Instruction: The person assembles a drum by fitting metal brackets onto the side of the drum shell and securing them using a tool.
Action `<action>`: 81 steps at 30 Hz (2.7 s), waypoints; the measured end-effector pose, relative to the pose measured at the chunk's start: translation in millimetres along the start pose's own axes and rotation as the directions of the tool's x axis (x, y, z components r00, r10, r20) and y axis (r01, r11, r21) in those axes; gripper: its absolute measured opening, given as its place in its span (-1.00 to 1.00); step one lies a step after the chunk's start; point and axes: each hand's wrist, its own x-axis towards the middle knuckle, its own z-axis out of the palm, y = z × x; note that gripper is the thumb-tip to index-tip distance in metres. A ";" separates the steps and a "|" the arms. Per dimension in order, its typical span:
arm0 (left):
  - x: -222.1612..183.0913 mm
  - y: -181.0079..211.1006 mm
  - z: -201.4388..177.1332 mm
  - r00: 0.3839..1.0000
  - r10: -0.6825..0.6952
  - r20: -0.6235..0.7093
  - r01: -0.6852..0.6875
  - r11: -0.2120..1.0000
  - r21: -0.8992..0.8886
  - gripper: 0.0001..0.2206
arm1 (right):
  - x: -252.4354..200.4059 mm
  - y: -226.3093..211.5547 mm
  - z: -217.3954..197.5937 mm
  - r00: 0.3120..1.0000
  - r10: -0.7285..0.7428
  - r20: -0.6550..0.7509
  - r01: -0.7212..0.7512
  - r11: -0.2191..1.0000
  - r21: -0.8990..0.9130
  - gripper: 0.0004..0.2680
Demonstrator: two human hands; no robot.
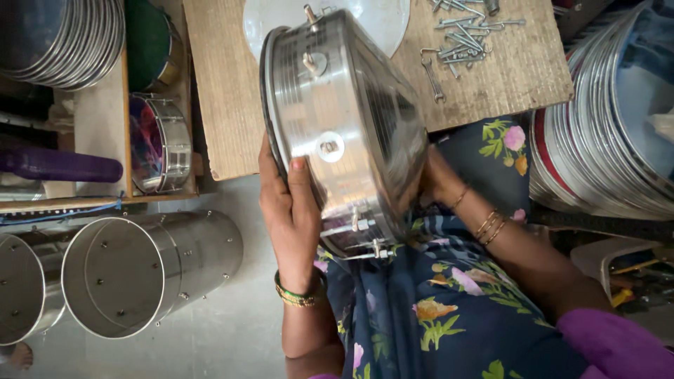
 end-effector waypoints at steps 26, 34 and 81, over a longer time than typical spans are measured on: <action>-51.1 -63.7 13.4 0.971 0.237 -0.018 -0.237 0.972 0.003 -0.62 | 61.8 -52.5 28.5 0.957 -0.244 0.158 0.232 0.968 0.093 -0.55; -51.3 -56.2 16.6 0.984 0.178 -0.015 -0.178 0.984 0.020 -0.61 | -95.1 -125.1 180.5 0.202 -0.675 0.710 0.869 -0.211 -0.448 -0.57; 116.1 -15.5 7.8 0.956 0.208 0.208 -0.289 0.792 0.538 -0.40 | -146.1 -109.6 225.4 0.188 -0.528 0.828 0.829 -0.367 -0.422 -0.82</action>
